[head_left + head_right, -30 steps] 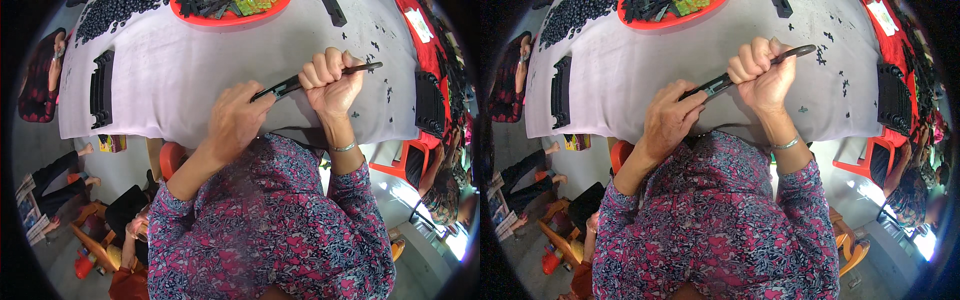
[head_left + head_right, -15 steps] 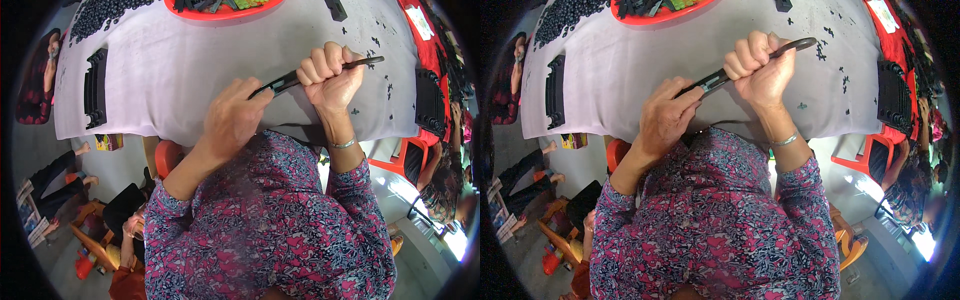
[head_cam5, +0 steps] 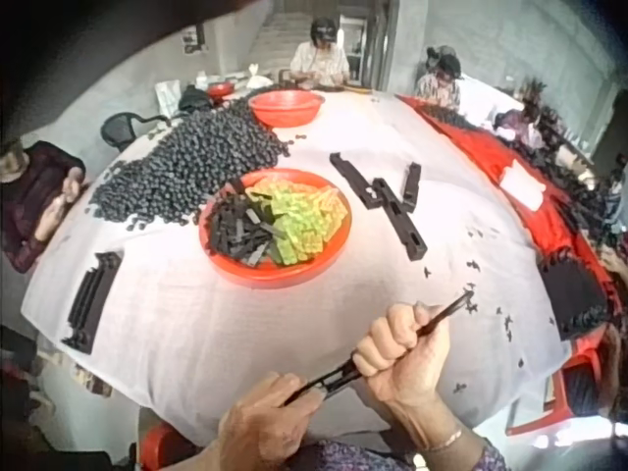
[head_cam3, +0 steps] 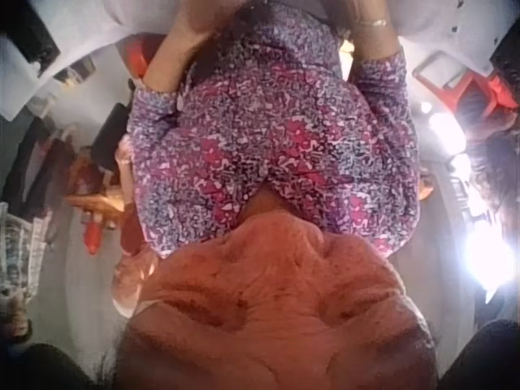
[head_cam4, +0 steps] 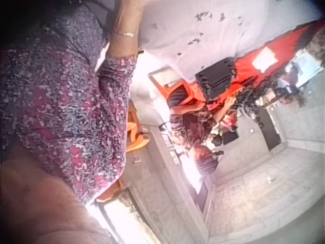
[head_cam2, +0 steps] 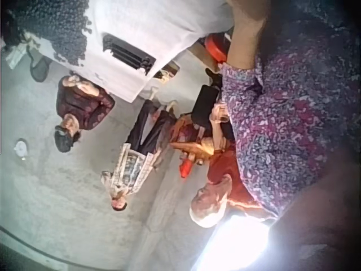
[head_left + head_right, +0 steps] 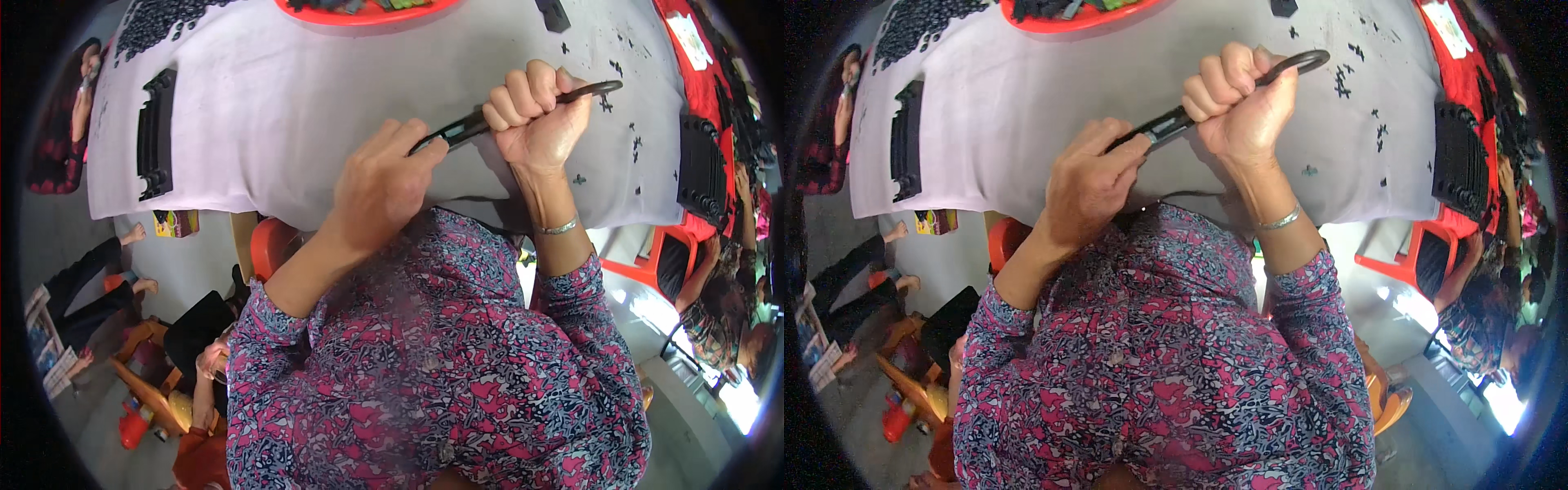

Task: The recorder is assembling small plastic and metal components, likely for printer cartridges or similar plastic hardware, using their hands and a small metal tool.

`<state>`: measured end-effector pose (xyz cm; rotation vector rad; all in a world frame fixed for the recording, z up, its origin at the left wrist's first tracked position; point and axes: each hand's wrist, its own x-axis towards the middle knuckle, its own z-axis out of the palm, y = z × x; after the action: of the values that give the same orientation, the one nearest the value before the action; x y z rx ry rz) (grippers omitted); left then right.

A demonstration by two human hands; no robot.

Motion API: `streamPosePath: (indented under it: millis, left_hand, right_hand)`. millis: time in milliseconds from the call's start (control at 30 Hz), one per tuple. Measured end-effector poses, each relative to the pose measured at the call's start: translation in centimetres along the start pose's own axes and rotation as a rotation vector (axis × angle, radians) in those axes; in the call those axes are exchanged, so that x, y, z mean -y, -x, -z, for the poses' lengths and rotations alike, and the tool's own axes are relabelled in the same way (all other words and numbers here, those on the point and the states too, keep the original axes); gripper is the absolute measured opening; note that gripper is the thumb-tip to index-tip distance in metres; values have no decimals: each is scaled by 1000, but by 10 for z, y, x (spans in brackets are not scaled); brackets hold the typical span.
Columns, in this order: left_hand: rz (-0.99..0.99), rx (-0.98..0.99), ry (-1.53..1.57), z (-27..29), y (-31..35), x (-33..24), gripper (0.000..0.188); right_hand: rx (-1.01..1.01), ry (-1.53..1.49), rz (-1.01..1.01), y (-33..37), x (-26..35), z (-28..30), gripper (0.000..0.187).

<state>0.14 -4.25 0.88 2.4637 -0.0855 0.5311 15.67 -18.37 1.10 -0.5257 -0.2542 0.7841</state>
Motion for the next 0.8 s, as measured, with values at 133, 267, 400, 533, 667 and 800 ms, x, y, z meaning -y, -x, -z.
streamPosePath:
  millis: [133,267,400,533,667,800]
  left_hand:
    - [-44,-29,-6,5,2,4,23]
    - [-87,-115,-67,-7,10,10,14]
    - [-99,-141,35,-10,15,12,17]
    - [-68,-92,-59,-7,17,6,29]
    - [-59,-52,-192,-7,23,8,32]
    - [17,33,-329,-17,19,12,26]
  right_hand:
    - [-4,-50,4,-3,2,0,49]
    - [-111,28,140,7,27,-31,49]
    - [-69,320,9,6,70,-24,44]
    - [-470,1071,1,-13,65,9,44]
    - [-379,1447,-149,-31,68,52,43]
    - [-170,1638,11,-46,41,60,43]
